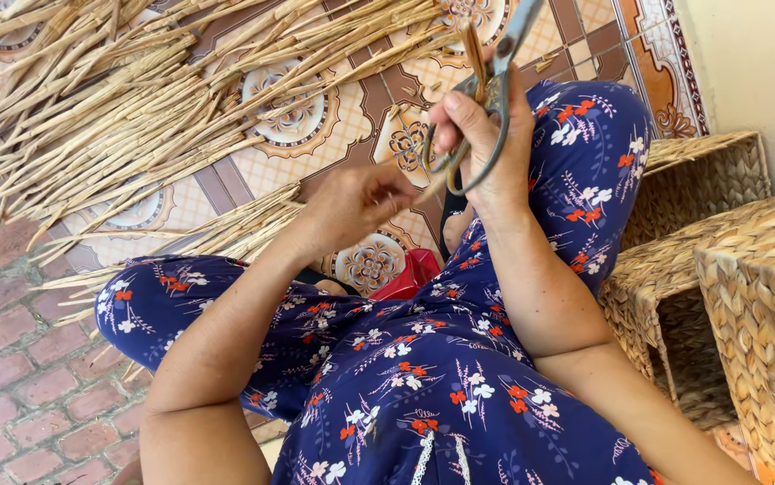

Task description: The person sits cross-legged on a tiled floor and uses shears to cut long dried sticks one at a time. They pick up each stick, cut it near the end, and place the cut piece aside, repeating this process throughout the clip.

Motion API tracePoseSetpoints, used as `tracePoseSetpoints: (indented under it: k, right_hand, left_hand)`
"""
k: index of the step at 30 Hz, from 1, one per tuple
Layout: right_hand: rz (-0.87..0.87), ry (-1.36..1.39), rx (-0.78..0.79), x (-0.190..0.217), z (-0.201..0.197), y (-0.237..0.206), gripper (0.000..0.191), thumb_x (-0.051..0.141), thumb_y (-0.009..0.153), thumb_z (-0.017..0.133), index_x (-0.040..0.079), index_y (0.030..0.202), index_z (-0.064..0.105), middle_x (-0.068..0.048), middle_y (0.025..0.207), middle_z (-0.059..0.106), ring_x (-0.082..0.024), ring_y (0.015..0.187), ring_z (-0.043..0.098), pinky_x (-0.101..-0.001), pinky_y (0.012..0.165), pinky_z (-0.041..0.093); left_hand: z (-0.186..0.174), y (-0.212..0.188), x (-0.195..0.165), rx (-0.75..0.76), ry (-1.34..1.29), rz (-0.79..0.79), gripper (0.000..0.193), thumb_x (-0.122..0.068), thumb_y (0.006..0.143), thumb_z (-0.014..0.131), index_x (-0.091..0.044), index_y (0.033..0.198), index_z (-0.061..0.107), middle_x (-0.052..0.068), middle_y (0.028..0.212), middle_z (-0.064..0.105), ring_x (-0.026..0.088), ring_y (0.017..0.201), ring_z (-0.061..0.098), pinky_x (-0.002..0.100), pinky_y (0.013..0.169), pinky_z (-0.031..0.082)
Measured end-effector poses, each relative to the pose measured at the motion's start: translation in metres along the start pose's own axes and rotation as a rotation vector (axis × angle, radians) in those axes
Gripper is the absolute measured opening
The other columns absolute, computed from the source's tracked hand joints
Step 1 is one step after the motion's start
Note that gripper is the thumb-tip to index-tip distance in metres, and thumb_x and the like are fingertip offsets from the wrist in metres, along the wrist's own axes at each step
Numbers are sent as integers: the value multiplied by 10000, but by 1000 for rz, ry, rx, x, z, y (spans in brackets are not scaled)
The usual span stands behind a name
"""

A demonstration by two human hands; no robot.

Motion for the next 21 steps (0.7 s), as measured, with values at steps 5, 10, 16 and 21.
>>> tracePoseSetpoints:
  k: [5, 10, 16, 21]
  right_hand:
    - [42, -106, 79, -7, 26, -17, 357, 67, 1044, 716, 89, 1362, 556, -60, 891, 668, -84, 646, 588, -221, 537, 449]
    - [56, -131, 140, -15, 45, -26, 373, 64, 1029, 747, 77, 1353, 561, -10, 1022, 669, -40, 679, 536, -203, 549, 400]
    - [89, -339, 131, -29, 50, -32, 425, 121, 1025, 738, 85, 1409, 560, 20, 873, 643, -70, 693, 635, -210, 550, 481]
    - [-8, -292, 225, -25, 53, -36, 477, 83, 1015, 811, 87, 1416, 552, 15, 1038, 582, -64, 957, 593, -212, 840, 511]
  left_hand:
    - [-31, -12, -14, -242, -325, 46, 264, -156, 1038, 695, -63, 1282, 655, 9, 1082, 699, 52, 860, 631, 202, 740, 563]
    - [-38, -24, -39, -374, -419, 305, 333, -137, 1056, 730, -60, 1369, 644, 10, 1197, 642, 41, 904, 654, 202, 812, 562]
    - [-35, -14, -27, -418, -621, 262, 204, -109, 1052, 738, -36, 1241, 717, 29, 1029, 745, 71, 896, 701, 222, 759, 584]
    - [-43, -13, -21, -472, -768, 348, 162, -81, 1043, 752, -38, 1185, 686, 19, 1065, 733, 65, 908, 686, 216, 835, 577]
Point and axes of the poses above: each hand's wrist, its own y-axis towards the middle knuckle, its own z-axis out of the palm, x = y × z, the point moved 6 cm from there along y, towards the middle knuckle
